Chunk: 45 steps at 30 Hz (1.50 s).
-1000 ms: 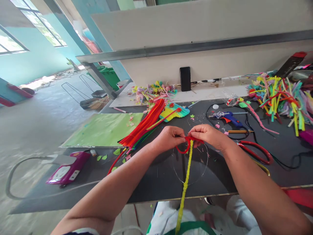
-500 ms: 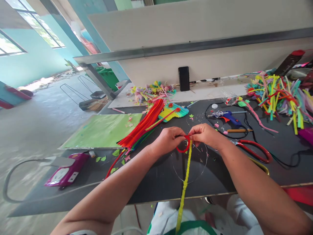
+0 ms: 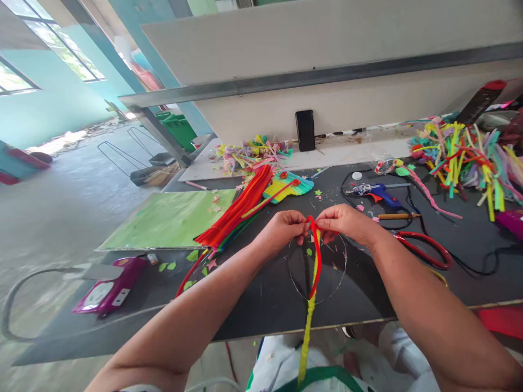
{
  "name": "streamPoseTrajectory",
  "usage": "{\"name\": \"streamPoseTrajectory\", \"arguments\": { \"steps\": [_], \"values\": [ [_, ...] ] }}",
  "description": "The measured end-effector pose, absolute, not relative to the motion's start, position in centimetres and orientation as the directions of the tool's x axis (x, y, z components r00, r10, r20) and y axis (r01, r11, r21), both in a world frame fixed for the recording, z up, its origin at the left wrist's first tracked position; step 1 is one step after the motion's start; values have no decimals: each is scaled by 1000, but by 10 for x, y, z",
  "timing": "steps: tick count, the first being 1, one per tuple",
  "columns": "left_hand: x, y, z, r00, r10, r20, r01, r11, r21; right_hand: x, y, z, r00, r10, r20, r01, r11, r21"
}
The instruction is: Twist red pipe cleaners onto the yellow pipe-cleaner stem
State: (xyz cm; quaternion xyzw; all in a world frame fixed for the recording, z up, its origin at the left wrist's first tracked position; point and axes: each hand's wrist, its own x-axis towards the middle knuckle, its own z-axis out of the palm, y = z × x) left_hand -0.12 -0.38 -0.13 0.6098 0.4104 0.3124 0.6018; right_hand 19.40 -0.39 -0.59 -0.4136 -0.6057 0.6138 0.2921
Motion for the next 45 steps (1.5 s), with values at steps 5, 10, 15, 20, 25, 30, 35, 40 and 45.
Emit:
{"name": "streamPoseTrajectory", "arguments": {
  "steps": [5,10,15,20,25,30,35,40,45],
  "values": [
    [-4,-4,2,478,868,-136,80,111,991,200,-6,2,-468,863,-187,110,-153,-982],
    [-5,-5,-2,475,872,-115,86,84,993,195,-7,1,-533,823,-198,200,-105,-974],
    [0,-6,-5,447,880,-161,27,167,986,192,-5,-7,-506,853,-131,186,-40,-982],
    [3,-6,-5,451,870,-201,66,192,979,195,-3,-10,-478,872,-105,173,-23,-985],
    [3,-6,-4,389,920,-44,176,-27,984,194,-6,-5,-529,837,-137,173,-52,-984],
    [4,-7,-5,412,909,-63,-36,86,996,188,-8,-2,-521,841,-150,182,-62,-981],
    [5,-6,-7,428,895,-124,-109,188,976,184,-6,-6,-453,882,-130,162,-62,-985],
    [6,-5,-10,403,913,-62,-135,127,983,186,-1,-12,-465,881,-86,155,-14,-988],
    [8,-4,-14,389,921,-4,-132,60,989,184,-2,-10,-486,867,-111,144,-46,-988]
  ]
}}
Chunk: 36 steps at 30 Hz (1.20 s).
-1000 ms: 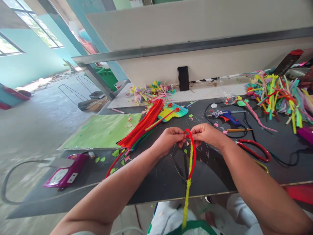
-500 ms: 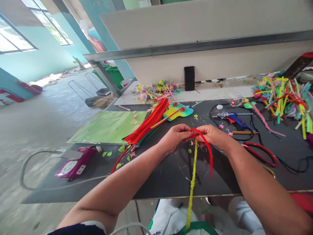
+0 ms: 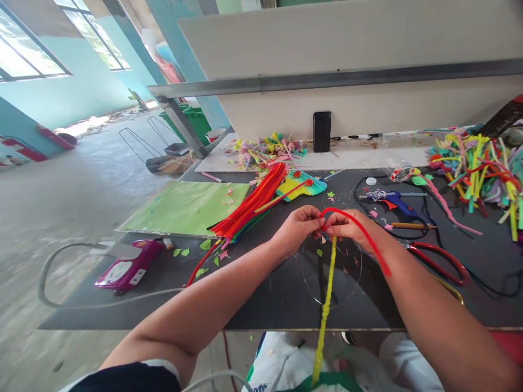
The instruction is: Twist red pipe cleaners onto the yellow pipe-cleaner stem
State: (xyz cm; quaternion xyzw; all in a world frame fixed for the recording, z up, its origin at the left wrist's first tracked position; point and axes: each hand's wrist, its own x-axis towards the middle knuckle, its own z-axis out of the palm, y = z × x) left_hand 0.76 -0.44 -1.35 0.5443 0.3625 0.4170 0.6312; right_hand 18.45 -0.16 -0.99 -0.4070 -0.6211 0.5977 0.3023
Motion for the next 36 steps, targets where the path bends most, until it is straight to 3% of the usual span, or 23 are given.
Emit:
{"name": "streamPoseTrajectory", "arguments": {
  "steps": [14,19,26,36],
  "values": [
    [10,-7,-13,342,938,51,-98,-19,995,187,-2,-13,-511,856,-74,105,-23,-994],
    [14,-11,-12,344,939,5,-196,66,978,189,-4,-13,-499,865,-54,69,-22,-997],
    [11,-12,-14,406,893,-192,-194,290,937,188,-8,-10,-453,886,-96,173,-18,-985],
    [10,-10,-19,396,898,-190,-167,274,947,188,1,-22,-485,867,-112,260,21,-966]
  ]
}}
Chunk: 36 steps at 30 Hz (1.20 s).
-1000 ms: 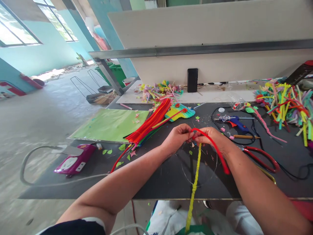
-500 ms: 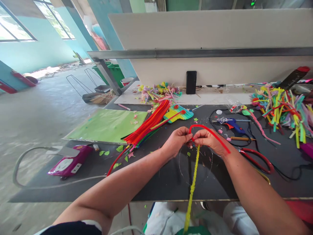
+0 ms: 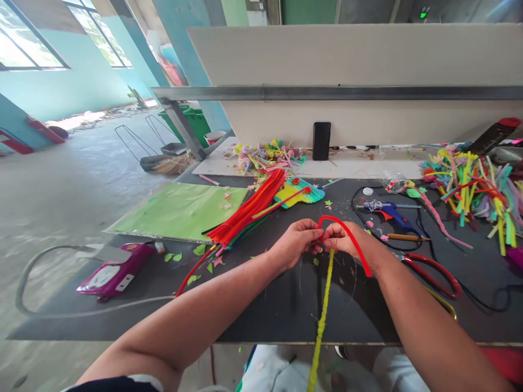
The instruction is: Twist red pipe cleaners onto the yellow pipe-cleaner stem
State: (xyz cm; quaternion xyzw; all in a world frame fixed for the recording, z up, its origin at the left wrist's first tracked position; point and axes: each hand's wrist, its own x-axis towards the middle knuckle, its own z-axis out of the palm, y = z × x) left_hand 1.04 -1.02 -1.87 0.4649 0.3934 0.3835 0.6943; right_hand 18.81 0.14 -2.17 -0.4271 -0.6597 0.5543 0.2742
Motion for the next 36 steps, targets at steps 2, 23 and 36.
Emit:
{"name": "streamPoseTrajectory", "arguments": {
  "steps": [2,23,36],
  "values": [
    [10,-10,-19,404,895,-189,-178,280,943,187,1,-23,-487,866,-113,255,17,-967],
    [3,-4,-12,691,518,-503,-71,742,666,182,-8,-10,-396,914,84,380,246,-892],
    [3,-5,-14,611,630,-480,40,580,813,179,-12,-2,-419,892,172,536,395,-746]
  ]
}}
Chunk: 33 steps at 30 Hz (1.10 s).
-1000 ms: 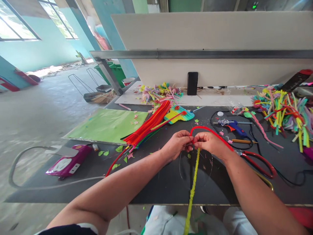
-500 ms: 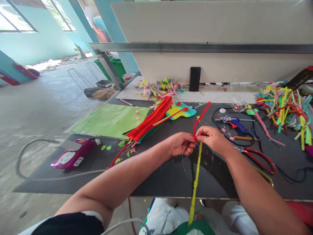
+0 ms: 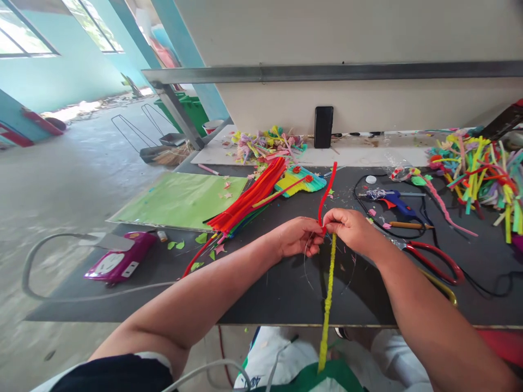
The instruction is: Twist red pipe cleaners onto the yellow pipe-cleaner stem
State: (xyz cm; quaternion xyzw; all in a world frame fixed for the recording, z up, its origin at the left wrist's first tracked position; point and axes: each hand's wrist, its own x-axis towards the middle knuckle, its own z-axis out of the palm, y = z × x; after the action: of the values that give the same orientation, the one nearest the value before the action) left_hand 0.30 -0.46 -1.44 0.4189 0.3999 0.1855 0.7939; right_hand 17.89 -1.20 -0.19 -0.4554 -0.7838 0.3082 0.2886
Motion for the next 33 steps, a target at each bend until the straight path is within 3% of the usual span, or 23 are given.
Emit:
{"name": "streamPoseTrajectory", "arguments": {
  "steps": [2,5,7,10,15,20,27,33],
  "values": [
    [4,-7,-15,435,820,-372,86,373,924,180,-10,-4,-389,910,140,560,355,-749],
    [5,-11,-15,108,991,73,259,-99,961,183,-7,-8,-355,930,90,557,288,-779],
    [6,-13,-15,110,937,331,401,-347,848,185,-5,-10,-362,929,83,508,271,-817],
    [7,-15,-17,281,860,425,498,-509,702,190,-4,-12,-386,917,97,436,274,-857],
    [7,-14,-19,291,879,378,528,-477,703,196,-4,-11,-398,909,120,402,290,-868],
    [6,-13,-20,238,928,286,459,-367,809,195,-4,-11,-392,913,114,406,283,-869],
    [6,-11,-22,342,939,-33,152,-21,988,191,-5,-9,-357,923,142,467,307,-829],
    [6,-10,-22,465,869,-170,-94,239,966,190,-5,-8,-346,925,159,518,330,-790]
  ]
}}
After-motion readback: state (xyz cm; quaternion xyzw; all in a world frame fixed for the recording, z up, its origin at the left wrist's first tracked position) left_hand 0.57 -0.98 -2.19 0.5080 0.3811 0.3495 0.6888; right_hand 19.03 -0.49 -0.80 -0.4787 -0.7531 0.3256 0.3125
